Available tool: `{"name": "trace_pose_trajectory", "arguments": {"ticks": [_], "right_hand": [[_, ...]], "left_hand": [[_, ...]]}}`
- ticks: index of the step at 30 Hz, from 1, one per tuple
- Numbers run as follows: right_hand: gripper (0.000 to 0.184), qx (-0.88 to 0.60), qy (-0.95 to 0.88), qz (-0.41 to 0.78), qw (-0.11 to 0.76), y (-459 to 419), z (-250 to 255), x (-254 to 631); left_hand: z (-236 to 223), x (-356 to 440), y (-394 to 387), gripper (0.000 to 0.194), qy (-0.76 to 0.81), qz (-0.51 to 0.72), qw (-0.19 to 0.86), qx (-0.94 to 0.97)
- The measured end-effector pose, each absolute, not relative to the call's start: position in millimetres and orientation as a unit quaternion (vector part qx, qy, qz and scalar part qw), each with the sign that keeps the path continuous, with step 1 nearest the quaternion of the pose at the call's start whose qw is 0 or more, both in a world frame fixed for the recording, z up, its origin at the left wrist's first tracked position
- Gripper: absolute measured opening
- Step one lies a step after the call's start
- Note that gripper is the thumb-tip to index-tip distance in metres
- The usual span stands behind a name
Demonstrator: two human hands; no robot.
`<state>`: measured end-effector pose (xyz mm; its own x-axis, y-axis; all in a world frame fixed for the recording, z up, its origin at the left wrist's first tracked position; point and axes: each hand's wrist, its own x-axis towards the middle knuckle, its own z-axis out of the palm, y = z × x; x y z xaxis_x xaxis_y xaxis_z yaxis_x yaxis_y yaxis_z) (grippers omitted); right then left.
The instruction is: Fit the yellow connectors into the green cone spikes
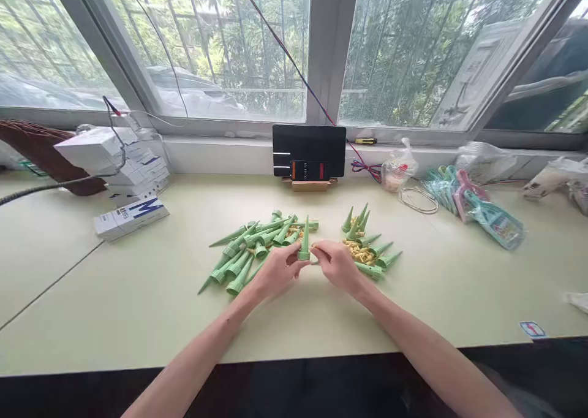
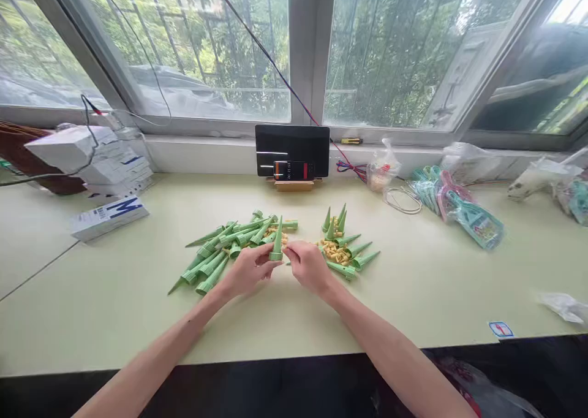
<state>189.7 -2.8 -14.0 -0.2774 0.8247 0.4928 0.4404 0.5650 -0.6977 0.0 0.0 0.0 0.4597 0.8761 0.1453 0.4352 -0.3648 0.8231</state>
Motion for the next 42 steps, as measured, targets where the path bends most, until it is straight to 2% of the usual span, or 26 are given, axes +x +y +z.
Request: {"name": "trace_pose_trajectory", "arguments": {"ticks": [20, 26, 30, 36, 42], "right_hand": [[0.033, -0.419, -0.768, 0.219, 0.432, -2.7, -11.4, 191.2], [0.032, -0.417, -0.772, 0.216, 0.428, -2.6, -11.6, 191.0], [0.031, -0.416, -0.775, 0.203, 0.429, -2.8, -11.3, 191.2], [0.027, -0.409, -0.783, 0.181, 0.432, -2.7, -12.3, 190.7], [0.027, -0.408, -0.791, 0.162, 0.427, -3.4, -11.8, 189.9]], "left_hand": [[-8.8, -4.1, 3.4, 0.023, 0.428, 0.284, 0.282, 0.811], [-5.1, -3.6, 2.9, 0.018, 0.419, 0.286, 0.287, 0.813], [-5.1, -3.0, 2.5, 0.023, 0.422, 0.293, 0.291, 0.807], [-7.2, -1.0, 3.7, 0.041, 0.435, 0.316, 0.264, 0.801], [-3.1, 1.4, 3.3, 0.039, 0.447, 0.322, 0.285, 0.784]]}}
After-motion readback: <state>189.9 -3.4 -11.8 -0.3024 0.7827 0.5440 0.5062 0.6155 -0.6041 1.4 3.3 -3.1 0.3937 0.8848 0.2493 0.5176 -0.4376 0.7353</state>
